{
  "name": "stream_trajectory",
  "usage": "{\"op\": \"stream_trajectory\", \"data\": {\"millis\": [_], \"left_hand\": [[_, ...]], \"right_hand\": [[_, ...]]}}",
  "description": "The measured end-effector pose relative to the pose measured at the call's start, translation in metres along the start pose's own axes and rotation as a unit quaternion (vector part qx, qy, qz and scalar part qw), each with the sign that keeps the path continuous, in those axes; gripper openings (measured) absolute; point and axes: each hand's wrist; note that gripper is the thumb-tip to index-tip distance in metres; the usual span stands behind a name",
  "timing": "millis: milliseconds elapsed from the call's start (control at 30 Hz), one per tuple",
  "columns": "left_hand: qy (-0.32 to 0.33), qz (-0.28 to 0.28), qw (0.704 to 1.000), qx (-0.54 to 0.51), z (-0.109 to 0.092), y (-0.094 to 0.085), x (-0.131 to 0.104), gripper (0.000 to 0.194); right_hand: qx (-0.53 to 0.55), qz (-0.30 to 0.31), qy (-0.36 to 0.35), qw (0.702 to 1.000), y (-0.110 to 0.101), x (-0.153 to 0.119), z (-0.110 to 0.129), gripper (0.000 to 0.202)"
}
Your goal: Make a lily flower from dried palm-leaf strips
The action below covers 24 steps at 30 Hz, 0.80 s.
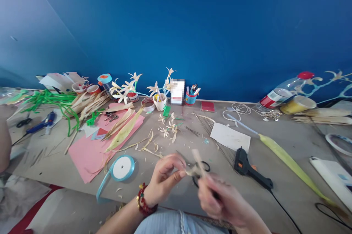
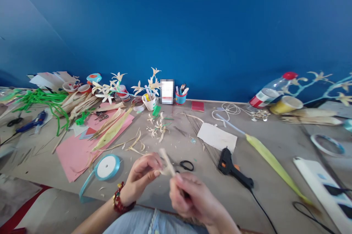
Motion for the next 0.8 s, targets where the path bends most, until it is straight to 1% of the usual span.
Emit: {"op": "stream_trajectory", "data": {"millis": [33,67,100,133,167,200,233,300,367,433,500,533,600,700,767,800], "left_hand": [[-0.014,-0.016,0.999,-0.029,0.004,-0.002,-0.001,0.013],[-0.028,-0.029,0.998,-0.057,0.007,-0.004,-0.002,0.014],[-0.039,-0.037,0.995,-0.081,0.009,-0.005,-0.003,0.015],[-0.044,-0.038,0.994,-0.098,0.011,-0.006,-0.003,0.015],[-0.042,-0.035,0.993,-0.106,0.011,-0.006,-0.004,0.014],[-0.035,-0.031,0.993,-0.106,0.011,-0.006,-0.003,0.013],[-0.028,-0.028,0.995,-0.096,0.01,-0.005,-0.003,0.011],[-0.019,-0.024,0.998,-0.055,0.006,-0.003,-0.001,0.009],[-0.015,-0.019,1.0,-0.014,0.001,-0.001,0.002,0.012],[-0.009,-0.014,1.0,0.002,-0.004,0.0,0.004,0.014],[-0.005,-0.01,1.0,0.007,-0.007,0.0,0.004,0.012],[-0.005,-0.007,1.0,0.01,-0.007,0.0,0.004,0.011],[-0.009,0.001,1.0,0.012,-0.006,-0.001,0.002,0.008],[-0.014,0.003,1.0,-0.016,0.0,-0.004,-0.002,0.007],[-0.019,-0.012,0.999,-0.05,0.004,-0.007,-0.003,0.009],[-0.026,-0.02,0.997,-0.066,0.005,-0.009,-0.003,0.011]], "right_hand": [[0.014,0.014,-0.03,0.999,-0.004,-0.006,0.004,0.061],[0.009,0.007,-0.046,0.999,-0.007,-0.011,0.008,0.063],[-0.01,-0.024,-0.055,0.998,-0.009,-0.014,0.012,0.062],[-0.043,-0.072,-0.056,0.995,-0.01,-0.014,0.014,0.06],[-0.088,-0.117,-0.037,0.989,-0.009,-0.012,0.014,0.057],[-0.136,-0.147,-0.012,0.98,-0.007,-0.007,0.012,0.055],[-0.183,-0.162,0.012,0.969,-0.005,0.0,0.009,0.055],[-0.262,-0.152,0.031,0.953,0.003,0.015,0.001,0.056],[-0.328,-0.139,0.009,0.934,0.01,0.028,-0.005,0.057],[-0.381,-0.144,-0.02,0.913,0.015,0.036,-0.006,0.057],[-0.4,-0.149,-0.029,0.904,0.017,0.039,-0.004,0.058],[-0.39,-0.146,-0.023,0.909,0.016,0.039,-0.003,0.059],[-0.331,-0.124,0.0,0.935,0.014,0.036,-0.001,0.06],[-0.185,-0.08,0.03,0.979,0.008,0.025,0.001,0.059],[-0.1,-0.038,0.009,0.994,0.001,0.014,0.005,0.059],[-0.08,-0.029,-0.015,0.996,-0.002,0.009,0.007,0.06]]}}
Point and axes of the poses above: each hand's wrist, its own x-axis towards the middle knuckle, its own y-axis out of the palm, z = x × y, and after that the axes turned 13 degrees about z, right-handed
